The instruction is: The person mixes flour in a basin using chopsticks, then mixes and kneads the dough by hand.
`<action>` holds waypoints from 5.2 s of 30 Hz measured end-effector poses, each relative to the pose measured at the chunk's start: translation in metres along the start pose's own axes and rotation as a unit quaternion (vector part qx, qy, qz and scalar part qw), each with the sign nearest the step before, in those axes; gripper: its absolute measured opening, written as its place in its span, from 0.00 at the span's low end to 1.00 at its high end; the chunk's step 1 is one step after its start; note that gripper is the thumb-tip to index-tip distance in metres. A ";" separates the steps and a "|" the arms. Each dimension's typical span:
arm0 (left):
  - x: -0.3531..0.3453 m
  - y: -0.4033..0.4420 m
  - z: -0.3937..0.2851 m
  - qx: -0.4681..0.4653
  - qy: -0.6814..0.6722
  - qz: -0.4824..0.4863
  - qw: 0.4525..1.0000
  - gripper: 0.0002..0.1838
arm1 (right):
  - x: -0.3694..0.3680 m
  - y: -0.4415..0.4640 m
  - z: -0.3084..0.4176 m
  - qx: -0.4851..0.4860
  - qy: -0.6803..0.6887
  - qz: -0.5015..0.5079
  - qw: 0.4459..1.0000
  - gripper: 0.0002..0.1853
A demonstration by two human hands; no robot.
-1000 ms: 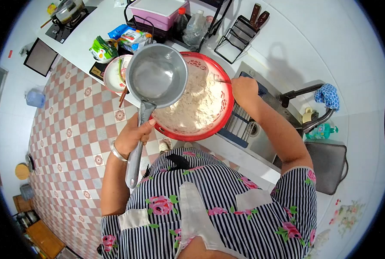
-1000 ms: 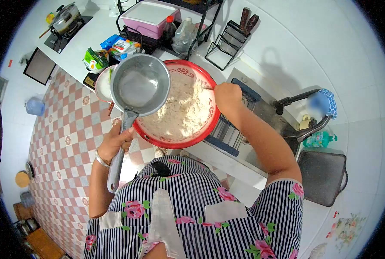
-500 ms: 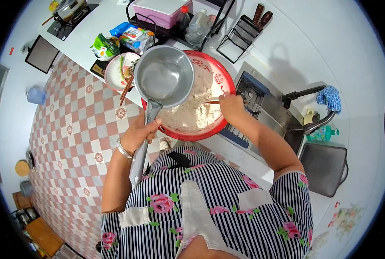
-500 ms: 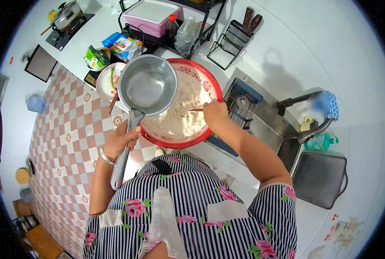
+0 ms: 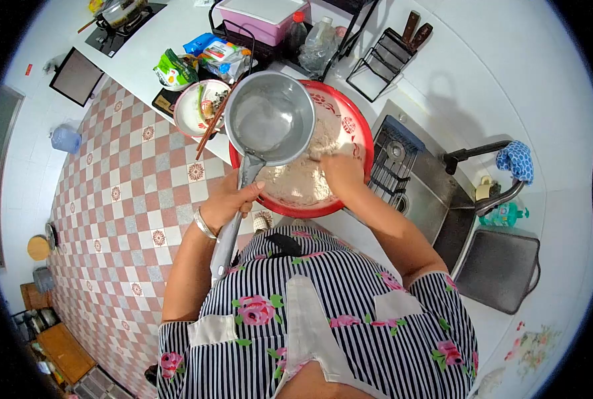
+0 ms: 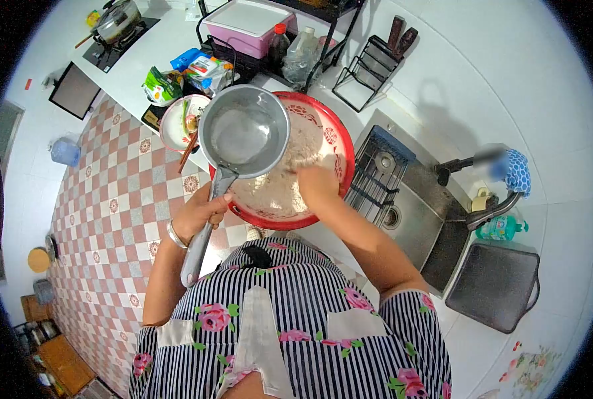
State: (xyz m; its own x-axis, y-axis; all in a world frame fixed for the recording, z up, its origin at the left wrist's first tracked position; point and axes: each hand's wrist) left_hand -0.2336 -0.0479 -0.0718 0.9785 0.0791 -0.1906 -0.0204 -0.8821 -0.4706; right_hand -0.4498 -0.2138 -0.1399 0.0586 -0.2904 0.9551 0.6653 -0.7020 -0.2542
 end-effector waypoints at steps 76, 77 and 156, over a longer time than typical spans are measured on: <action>0.023 -0.050 -0.007 0.046 0.159 -0.083 0.983 0.36 | -0.018 0.025 -0.003 0.026 0.004 0.038 0.999 0.11; 0.023 -0.050 -0.007 0.042 0.163 -0.085 0.982 0.36 | -0.015 0.031 -0.008 0.005 -0.006 0.009 1.000 0.11; 0.038 -0.037 -0.009 0.058 0.137 -0.072 0.986 0.36 | -0.004 0.000 0.001 0.026 -0.018 0.079 0.996 0.11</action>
State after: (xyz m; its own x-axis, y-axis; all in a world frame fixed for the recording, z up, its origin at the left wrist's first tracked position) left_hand -0.1935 -0.0166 -0.0537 0.9913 0.0574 0.1184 0.1156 -0.8105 -0.5743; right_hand -0.4489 -0.2120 -0.1439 0.1922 -0.3701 0.9089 0.6830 -0.6146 -0.3947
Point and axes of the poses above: each hand's wrist, its own y-axis towards the middle knuckle, its own x-axis out of the back of the hand, z = x × y, and after that the axes turned 3 degrees about z, right-handed
